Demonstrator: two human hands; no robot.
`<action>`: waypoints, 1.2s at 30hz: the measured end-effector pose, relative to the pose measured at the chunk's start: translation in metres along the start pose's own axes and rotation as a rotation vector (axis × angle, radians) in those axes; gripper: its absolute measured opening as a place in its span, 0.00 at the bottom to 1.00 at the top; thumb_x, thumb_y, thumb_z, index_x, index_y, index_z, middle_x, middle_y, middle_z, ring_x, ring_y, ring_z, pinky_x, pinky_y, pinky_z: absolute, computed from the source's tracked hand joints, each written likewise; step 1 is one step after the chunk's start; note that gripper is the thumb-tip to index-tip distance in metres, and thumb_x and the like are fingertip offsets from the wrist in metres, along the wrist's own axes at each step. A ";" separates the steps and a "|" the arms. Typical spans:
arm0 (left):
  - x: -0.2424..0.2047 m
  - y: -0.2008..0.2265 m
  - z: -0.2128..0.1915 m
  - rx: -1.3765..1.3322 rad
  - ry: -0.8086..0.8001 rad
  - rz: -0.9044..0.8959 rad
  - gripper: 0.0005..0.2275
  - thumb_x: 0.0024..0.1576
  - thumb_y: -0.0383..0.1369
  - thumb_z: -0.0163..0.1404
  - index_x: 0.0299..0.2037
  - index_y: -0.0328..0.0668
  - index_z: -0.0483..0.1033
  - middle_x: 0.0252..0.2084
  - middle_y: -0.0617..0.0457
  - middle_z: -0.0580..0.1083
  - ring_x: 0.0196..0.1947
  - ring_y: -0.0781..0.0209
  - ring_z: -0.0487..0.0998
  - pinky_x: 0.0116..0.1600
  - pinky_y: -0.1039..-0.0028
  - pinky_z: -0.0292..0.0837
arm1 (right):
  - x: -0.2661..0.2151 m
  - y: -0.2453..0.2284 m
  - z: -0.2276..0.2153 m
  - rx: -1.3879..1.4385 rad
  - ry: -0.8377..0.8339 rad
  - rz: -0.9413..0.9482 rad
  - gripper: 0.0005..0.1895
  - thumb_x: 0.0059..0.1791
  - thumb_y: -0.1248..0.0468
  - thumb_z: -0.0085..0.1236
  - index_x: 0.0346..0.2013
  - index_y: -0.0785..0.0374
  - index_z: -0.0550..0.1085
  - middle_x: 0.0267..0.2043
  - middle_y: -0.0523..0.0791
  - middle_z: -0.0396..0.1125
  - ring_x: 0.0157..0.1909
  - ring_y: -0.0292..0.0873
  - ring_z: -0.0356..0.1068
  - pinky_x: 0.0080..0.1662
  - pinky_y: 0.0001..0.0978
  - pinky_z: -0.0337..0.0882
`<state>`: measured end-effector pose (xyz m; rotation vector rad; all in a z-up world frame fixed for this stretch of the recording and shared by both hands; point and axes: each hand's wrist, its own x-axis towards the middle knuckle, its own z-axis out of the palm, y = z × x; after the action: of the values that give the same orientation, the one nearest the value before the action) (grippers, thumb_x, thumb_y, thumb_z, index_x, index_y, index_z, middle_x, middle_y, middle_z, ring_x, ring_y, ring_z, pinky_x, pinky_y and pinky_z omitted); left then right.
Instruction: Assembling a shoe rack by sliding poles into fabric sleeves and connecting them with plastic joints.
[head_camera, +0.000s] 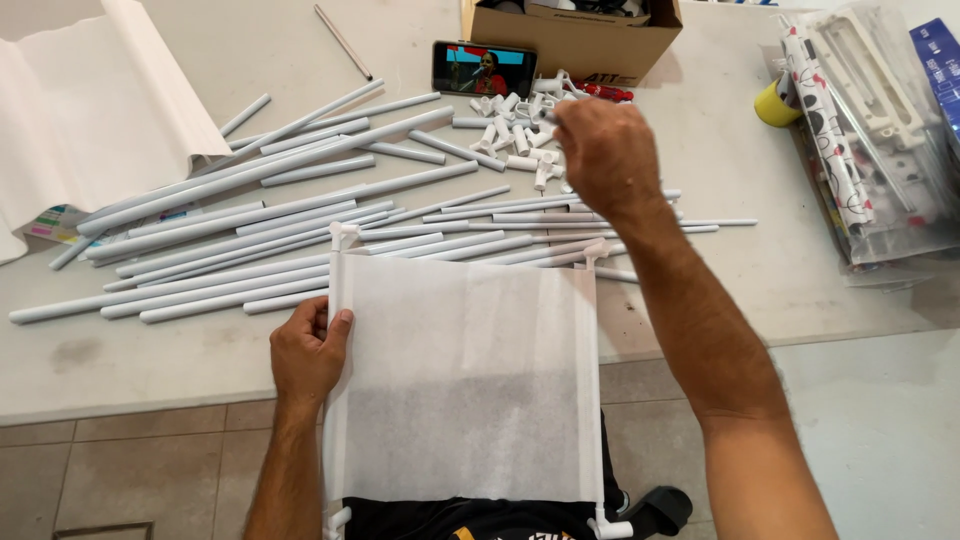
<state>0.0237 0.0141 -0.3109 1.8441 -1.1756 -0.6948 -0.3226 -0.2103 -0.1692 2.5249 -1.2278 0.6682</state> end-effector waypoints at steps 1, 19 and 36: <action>-0.001 0.004 -0.001 0.023 -0.018 -0.035 0.10 0.57 0.39 0.55 0.43 0.44 0.81 0.25 0.62 0.71 0.25 0.67 0.68 0.35 0.73 0.67 | 0.004 -0.002 -0.010 0.034 0.094 -0.023 0.04 0.55 0.69 0.63 0.44 0.62 0.76 0.35 0.47 0.75 0.35 0.44 0.74 0.46 0.45 0.76; -0.001 0.006 -0.002 0.033 -0.034 -0.053 0.12 0.57 0.41 0.54 0.44 0.45 0.81 0.25 0.62 0.70 0.26 0.66 0.67 0.35 0.71 0.67 | 0.003 -0.011 -0.098 0.119 0.274 -0.063 0.07 0.59 0.74 0.62 0.47 0.68 0.71 0.43 0.48 0.75 0.44 0.51 0.74 0.46 0.46 0.71; -0.002 0.009 -0.003 0.045 -0.034 -0.060 0.12 0.57 0.41 0.54 0.43 0.45 0.81 0.26 0.62 0.72 0.27 0.65 0.69 0.36 0.70 0.68 | 0.010 -0.047 -0.109 0.119 0.240 -0.143 0.08 0.57 0.72 0.64 0.46 0.64 0.72 0.43 0.45 0.73 0.39 0.49 0.70 0.44 0.43 0.68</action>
<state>0.0212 0.0148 -0.3018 1.9189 -1.1706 -0.7418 -0.3120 -0.1432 -0.0719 2.5052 -0.9426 1.0012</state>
